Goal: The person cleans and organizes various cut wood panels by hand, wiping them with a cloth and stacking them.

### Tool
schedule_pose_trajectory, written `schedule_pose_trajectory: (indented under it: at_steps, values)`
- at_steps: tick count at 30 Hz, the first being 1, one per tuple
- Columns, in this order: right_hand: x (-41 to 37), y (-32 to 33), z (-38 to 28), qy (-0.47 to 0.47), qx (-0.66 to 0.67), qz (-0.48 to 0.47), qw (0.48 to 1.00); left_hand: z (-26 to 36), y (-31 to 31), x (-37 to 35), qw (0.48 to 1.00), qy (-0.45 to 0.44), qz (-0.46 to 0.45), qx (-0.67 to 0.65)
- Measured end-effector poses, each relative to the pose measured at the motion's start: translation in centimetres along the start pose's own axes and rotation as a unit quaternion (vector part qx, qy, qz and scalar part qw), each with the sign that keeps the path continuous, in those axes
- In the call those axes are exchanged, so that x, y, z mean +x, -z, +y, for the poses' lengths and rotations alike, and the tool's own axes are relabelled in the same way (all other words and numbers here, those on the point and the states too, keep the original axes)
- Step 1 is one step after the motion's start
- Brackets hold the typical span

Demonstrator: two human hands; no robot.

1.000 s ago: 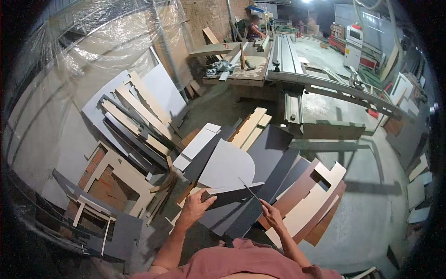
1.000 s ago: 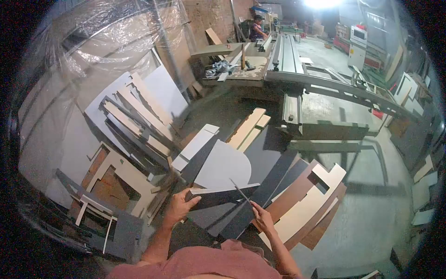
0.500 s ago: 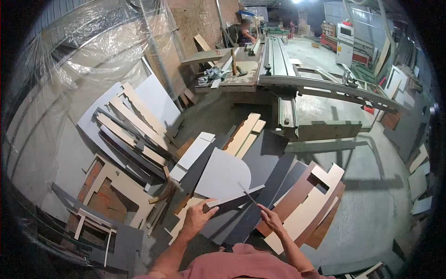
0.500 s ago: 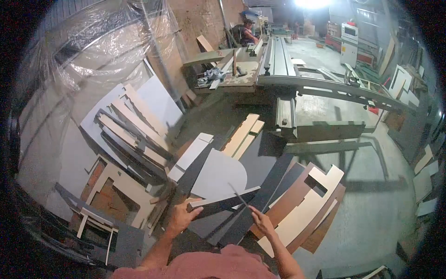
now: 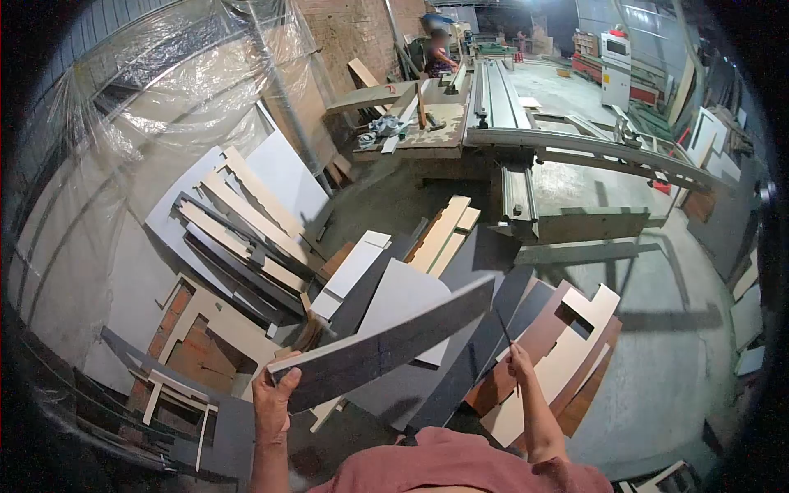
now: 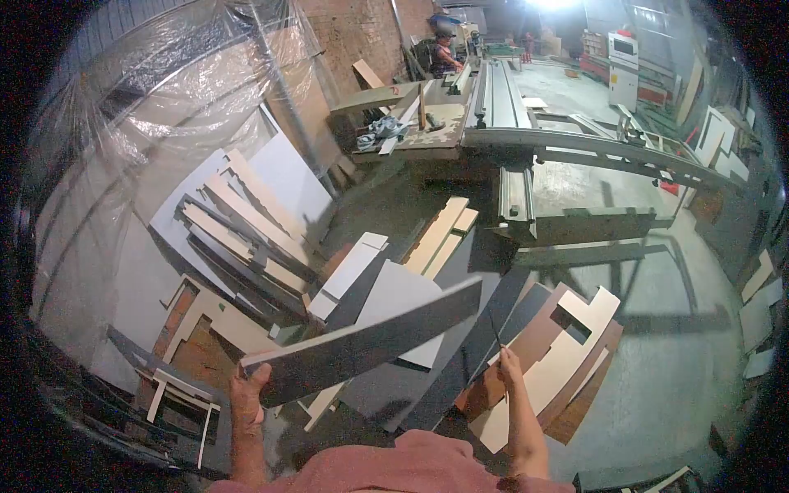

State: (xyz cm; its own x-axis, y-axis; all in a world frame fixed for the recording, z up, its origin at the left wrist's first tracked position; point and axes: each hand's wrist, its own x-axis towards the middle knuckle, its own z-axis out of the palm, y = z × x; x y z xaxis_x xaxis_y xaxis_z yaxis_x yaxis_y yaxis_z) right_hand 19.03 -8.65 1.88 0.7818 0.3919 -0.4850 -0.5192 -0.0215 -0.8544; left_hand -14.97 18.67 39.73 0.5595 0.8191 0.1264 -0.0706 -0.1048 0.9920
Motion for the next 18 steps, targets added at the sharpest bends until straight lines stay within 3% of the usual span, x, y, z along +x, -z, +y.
schedule_pose_trajectory:
  at_steps: [2,4,6,10,12,13,16,18]
  values:
    - [0.9,-0.2,-0.9,0.079,-0.007,-0.033,0.996,0.4,0.2,-0.3,0.999,-0.027,0.031,-0.022]
    - [0.1,-2.3,-6.0,0.044,0.031,0.024,0.998,0.6,0.4,0.1,0.998,-0.040,0.057,0.007]
    - [-3.3,-4.2,-13.1,0.070,0.089,-0.050,0.992,1.0,0.8,0.4,0.997,-0.060,0.050,0.004]
    - [-4.6,-5.5,-19.7,0.136,0.046,-0.101,0.984,1.8,0.4,0.0,0.996,-0.076,0.040,-0.018]
    - [-5.1,-5.8,-19.5,0.148,0.018,-0.136,0.979,1.5,0.6,-0.2,0.998,-0.041,0.049,-0.025]
    - [-5.7,-5.9,-19.0,0.076,0.047,-0.152,0.984,1.4,0.8,-0.3,0.998,-0.040,0.050,-0.029]
    - [-7.8,-5.0,-16.1,0.110,-0.011,-0.161,0.981,0.7,1.5,-0.7,0.999,-0.017,0.024,-0.026]
    - [-6.6,-3.0,-13.5,0.062,0.035,-0.112,0.991,-0.2,1.8,-0.8,0.999,-0.038,-0.015,0.015]
